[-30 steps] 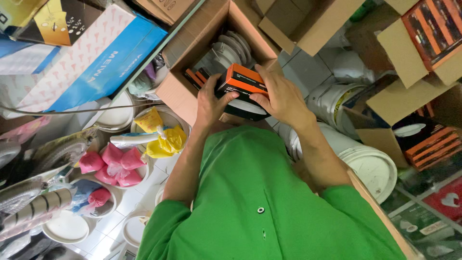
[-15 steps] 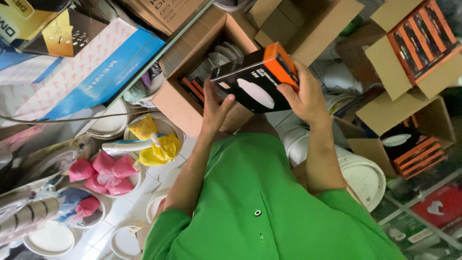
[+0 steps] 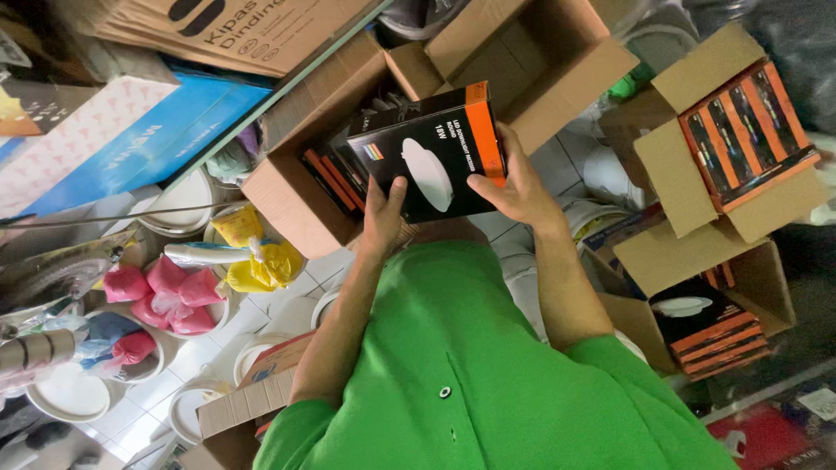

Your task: The person takes a circular white light fixture from a pile, places it inside a black and orange retail box, and inserts instructional papers before closing the box flaps.

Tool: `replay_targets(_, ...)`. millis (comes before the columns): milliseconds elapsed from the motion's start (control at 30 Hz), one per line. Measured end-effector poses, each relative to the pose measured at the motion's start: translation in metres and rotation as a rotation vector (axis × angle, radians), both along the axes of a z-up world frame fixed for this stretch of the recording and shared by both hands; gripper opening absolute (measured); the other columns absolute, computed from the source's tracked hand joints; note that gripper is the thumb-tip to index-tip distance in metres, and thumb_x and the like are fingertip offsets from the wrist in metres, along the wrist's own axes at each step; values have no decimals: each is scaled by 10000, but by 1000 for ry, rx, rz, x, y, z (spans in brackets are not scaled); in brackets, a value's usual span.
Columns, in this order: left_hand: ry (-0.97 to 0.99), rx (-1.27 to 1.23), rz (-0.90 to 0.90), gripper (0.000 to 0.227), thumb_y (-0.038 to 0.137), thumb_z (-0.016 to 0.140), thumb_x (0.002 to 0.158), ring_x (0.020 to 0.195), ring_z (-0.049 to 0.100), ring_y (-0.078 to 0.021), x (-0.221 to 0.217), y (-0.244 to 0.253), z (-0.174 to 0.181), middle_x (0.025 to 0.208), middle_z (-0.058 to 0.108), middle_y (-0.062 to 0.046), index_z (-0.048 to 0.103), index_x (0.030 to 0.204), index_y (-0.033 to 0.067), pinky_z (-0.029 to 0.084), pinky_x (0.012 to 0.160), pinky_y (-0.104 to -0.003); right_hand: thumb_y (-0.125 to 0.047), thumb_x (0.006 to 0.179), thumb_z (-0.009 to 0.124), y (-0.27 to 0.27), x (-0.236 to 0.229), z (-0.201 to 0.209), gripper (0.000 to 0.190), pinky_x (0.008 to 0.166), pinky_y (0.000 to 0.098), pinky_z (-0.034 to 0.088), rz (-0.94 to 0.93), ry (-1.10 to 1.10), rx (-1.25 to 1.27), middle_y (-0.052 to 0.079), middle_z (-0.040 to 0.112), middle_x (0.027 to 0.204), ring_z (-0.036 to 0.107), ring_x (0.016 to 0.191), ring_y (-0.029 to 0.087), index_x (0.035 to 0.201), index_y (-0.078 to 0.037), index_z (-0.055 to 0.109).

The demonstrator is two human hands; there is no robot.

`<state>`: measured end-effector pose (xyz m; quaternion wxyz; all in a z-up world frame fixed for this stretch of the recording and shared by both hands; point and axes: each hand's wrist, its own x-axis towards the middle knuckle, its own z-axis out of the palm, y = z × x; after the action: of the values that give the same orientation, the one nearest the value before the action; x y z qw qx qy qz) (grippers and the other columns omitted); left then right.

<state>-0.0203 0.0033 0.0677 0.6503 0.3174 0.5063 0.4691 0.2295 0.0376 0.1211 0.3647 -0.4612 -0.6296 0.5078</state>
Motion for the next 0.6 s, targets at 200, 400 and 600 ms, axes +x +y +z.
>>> replay_targets(200, 87, 82, 13, 487, 174, 589, 1070, 1258, 569, -200, 1, 7, -2, 1367, 602, -131, 409, 1481, -17, 463, 1106, -344, -137, 942, 718, -4, 9, -11, 770, 1149, 402, 424, -58, 73, -173, 203, 507, 1418, 513, 1303, 251, 1546, 61, 283)
replay_targets(400, 211, 178, 58, 476, 85, 713, 1000, 1184, 597, -184, -9, 25, 23, 1276, 639, -86, 519, 1427, 1, 484, 1074, -331, -109, 999, 686, -6, 8, -18, 780, 1177, 416, 435, -106, 210, -151, 189, 496, 1504, 521, 1373, 260, 1637, 5, 252)
replay_targets(600, 530, 419, 86, 564, 3, 814, 921, 1134, 647, -187, -29, 49, 61, 1230, 668, -93, 530, 1409, 19, 525, 1023, -325, -96, 1071, 657, -1, 14, -13, 770, 1159, 423, 468, -191, 298, -99, 205, 383, 1677, 528, 1427, 295, 1689, -137, 198)
